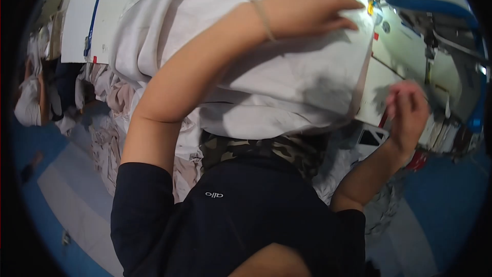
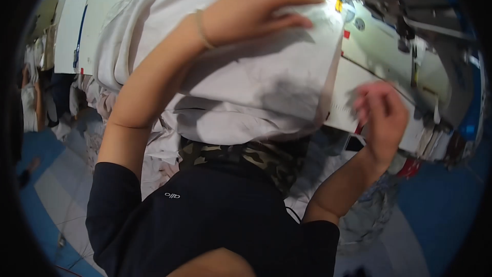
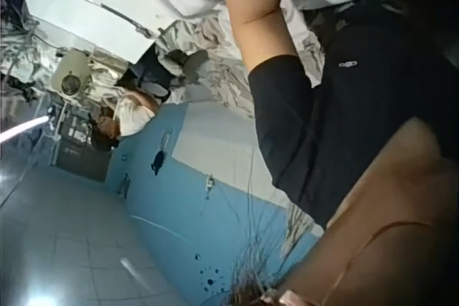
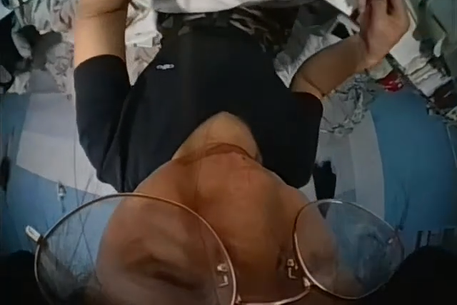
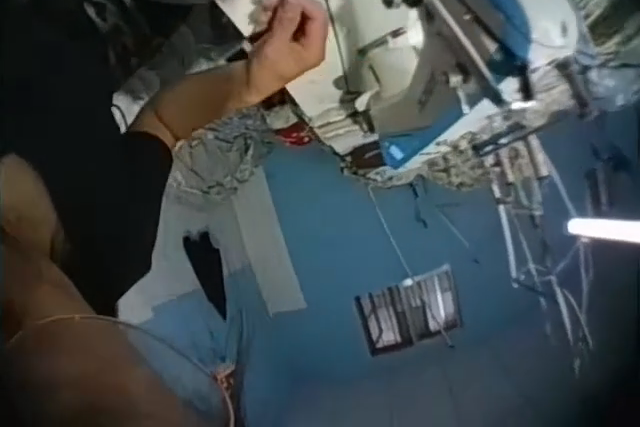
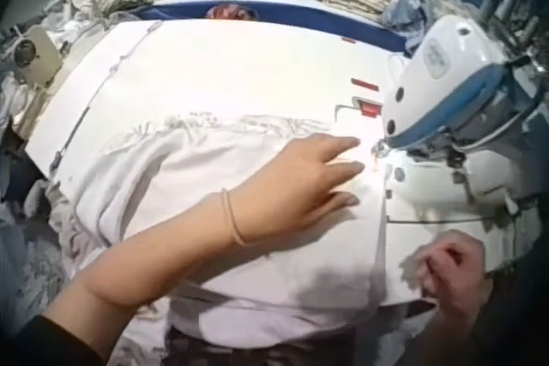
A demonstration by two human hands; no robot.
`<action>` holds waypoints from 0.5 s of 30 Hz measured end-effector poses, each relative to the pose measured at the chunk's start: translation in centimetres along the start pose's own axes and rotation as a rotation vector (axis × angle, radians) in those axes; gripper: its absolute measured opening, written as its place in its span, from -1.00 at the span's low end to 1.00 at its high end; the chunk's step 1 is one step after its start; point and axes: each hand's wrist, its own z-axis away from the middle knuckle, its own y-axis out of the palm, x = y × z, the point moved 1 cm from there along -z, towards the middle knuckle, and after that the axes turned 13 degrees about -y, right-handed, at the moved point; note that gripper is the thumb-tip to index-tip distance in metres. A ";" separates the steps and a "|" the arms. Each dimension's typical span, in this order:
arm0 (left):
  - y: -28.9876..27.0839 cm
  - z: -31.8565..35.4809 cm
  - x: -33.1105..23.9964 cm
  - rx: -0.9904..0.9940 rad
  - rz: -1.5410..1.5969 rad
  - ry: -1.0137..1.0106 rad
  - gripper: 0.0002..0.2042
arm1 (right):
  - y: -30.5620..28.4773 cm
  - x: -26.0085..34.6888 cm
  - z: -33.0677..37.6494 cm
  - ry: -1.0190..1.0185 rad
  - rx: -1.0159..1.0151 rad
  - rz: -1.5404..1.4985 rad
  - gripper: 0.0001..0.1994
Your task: Sewing fabric pieces together using an industrial sewing machine.
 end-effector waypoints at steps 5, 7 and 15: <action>-10.0 6.1 -3.0 0.120 -0.178 -0.316 -0.72 | 6.0 -3.8 12.8 0.522 0.559 -0.410 -0.77; -11.9 9.3 -3.6 0.140 -0.249 -0.421 -0.71 | 9.1 -6.3 16.9 0.635 0.492 -0.478 -0.75; -17.3 19.6 -7.6 0.117 -0.650 -0.773 -0.69 | 19.4 -9.0 15.7 0.757 0.467 -0.640 -0.49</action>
